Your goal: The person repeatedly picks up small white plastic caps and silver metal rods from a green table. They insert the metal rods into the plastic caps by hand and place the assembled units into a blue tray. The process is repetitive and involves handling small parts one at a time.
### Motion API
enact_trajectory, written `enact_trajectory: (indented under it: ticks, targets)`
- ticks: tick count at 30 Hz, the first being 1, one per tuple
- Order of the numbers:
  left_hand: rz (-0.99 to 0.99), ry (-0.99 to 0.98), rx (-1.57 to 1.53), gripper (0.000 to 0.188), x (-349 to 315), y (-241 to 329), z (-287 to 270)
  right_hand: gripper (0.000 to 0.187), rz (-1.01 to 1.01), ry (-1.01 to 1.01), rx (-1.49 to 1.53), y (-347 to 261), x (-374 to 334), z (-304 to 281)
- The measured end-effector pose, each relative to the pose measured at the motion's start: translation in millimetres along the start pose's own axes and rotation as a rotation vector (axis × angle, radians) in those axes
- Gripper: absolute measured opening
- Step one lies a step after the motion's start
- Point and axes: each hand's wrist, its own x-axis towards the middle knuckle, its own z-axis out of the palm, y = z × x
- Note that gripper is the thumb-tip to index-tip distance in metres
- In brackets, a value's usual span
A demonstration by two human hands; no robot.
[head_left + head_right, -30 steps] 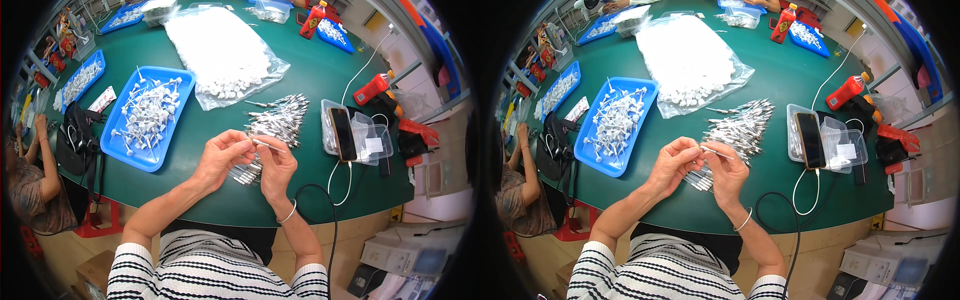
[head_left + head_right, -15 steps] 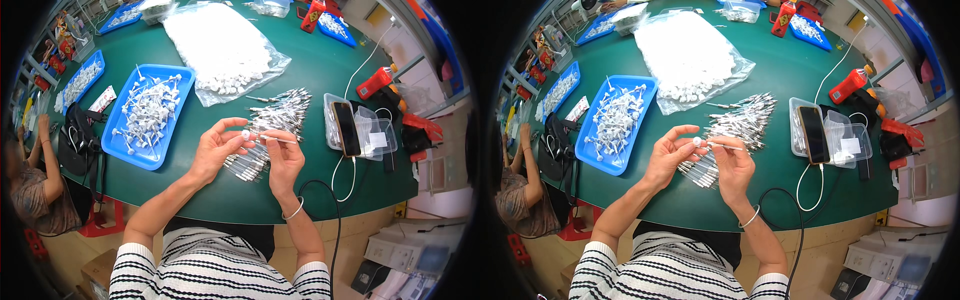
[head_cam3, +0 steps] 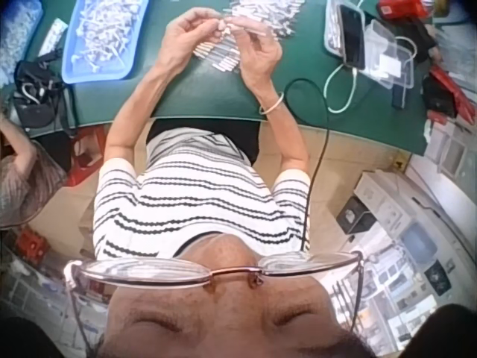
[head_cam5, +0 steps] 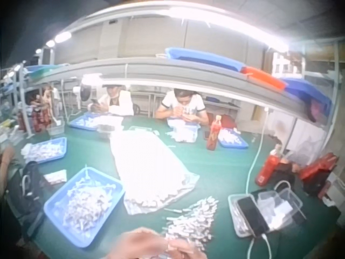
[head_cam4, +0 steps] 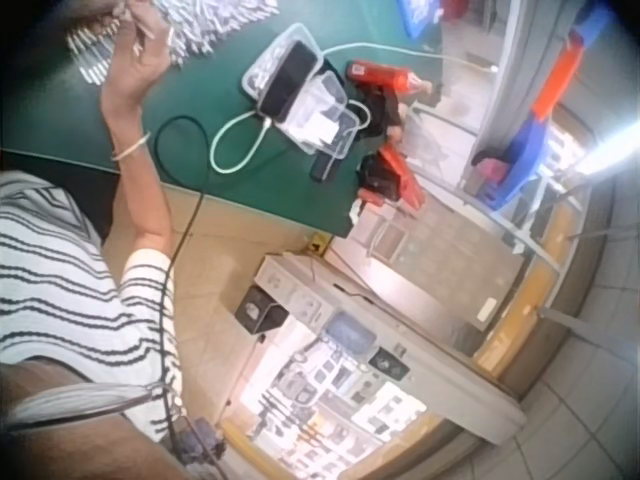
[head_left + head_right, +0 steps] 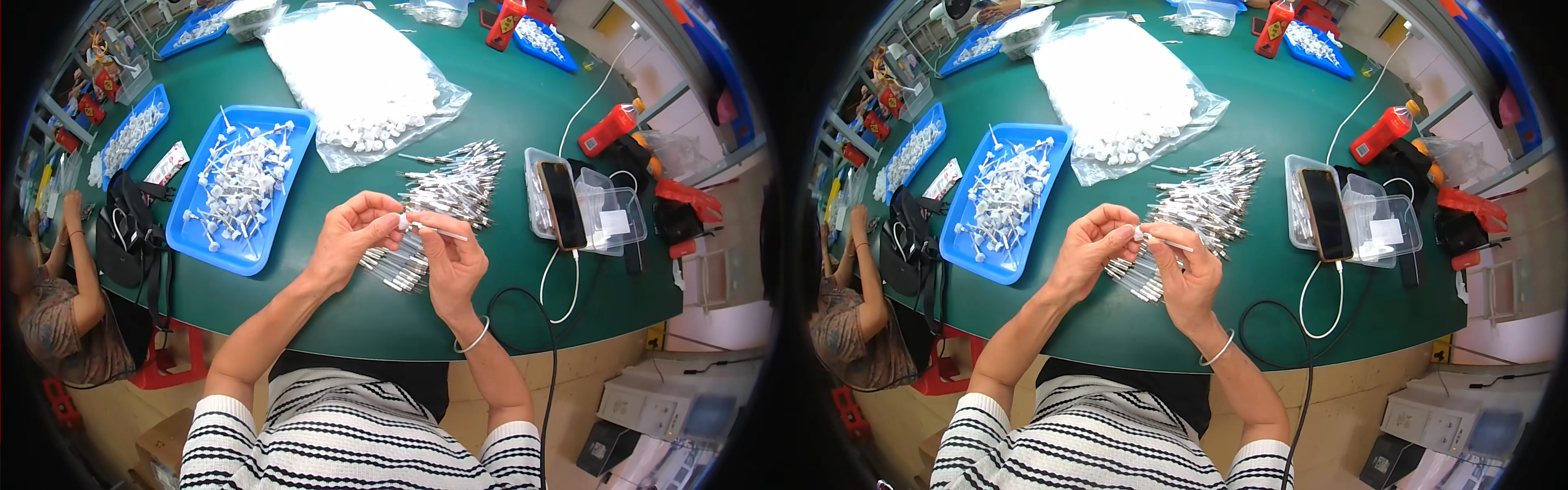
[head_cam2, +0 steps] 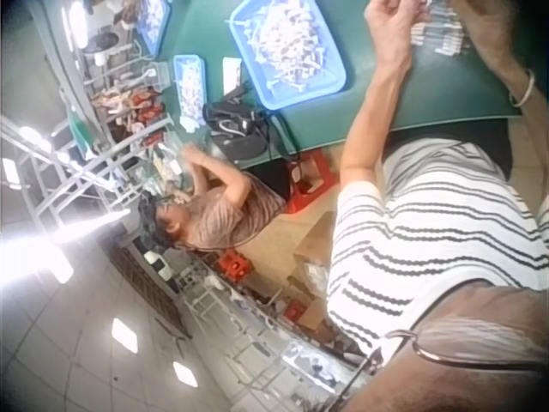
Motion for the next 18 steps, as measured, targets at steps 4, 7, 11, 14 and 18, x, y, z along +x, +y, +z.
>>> enact_trajectory:
  ticks: [4,7,11,14,18]
  targets:
    - [-0.063,0.022,-0.02,0.026,0.1,0.9,3.6,0.014,-0.055,0.007,-0.081,1.8,1.2,-4.4]
    - [-0.006,0.031,-0.023,0.028,-2.1,1.7,12.3,0.012,-0.026,0.049,-0.027,-1.1,2.4,-2.9]
    - [0.003,0.043,-0.031,0.03,-0.4,-4.0,11.9,0.013,-0.036,0.048,-0.055,1.7,2.2,-4.8]
    - [-0.018,0.047,-0.015,0.031,0.2,-1.6,8.8,0.012,0.04,0.05,0.029,2.8,3.4,-6.1]
    - [-0.049,0.045,-0.008,0.029,1.5,-1.0,4.9,0.011,0.142,0.043,0.157,-0.8,6.7,-5.6]
